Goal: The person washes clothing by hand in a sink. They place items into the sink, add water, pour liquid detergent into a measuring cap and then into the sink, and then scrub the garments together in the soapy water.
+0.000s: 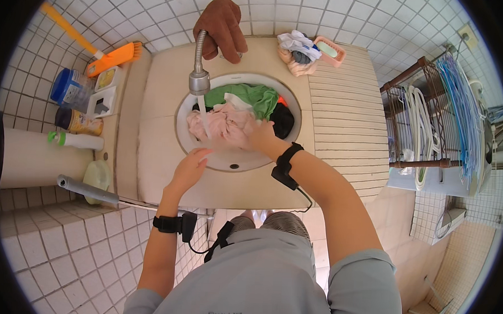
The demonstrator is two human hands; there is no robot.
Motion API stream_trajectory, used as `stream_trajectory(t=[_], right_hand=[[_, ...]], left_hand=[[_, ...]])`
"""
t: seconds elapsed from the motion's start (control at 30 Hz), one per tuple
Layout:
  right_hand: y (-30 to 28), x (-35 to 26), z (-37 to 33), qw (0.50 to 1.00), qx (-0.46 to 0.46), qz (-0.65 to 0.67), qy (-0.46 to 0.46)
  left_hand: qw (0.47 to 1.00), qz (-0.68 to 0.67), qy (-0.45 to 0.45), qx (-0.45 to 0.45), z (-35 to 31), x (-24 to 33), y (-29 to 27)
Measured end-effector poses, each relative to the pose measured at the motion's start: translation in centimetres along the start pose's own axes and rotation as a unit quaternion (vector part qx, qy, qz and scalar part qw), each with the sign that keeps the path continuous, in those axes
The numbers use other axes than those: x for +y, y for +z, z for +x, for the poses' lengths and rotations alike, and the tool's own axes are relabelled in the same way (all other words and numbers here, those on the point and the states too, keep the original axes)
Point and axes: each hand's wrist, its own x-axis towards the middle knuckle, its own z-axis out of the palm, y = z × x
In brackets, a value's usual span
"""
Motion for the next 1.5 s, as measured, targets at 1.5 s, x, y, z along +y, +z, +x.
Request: stream_trajectory(t=[1.5], right_hand=[[-7.3, 3.3, 15.7, 0.891, 0.435, 0.037, -0.125]], left_hand=[[0.967, -0.151, -0.154, 0.139, -1.7, -0.8, -1.3]])
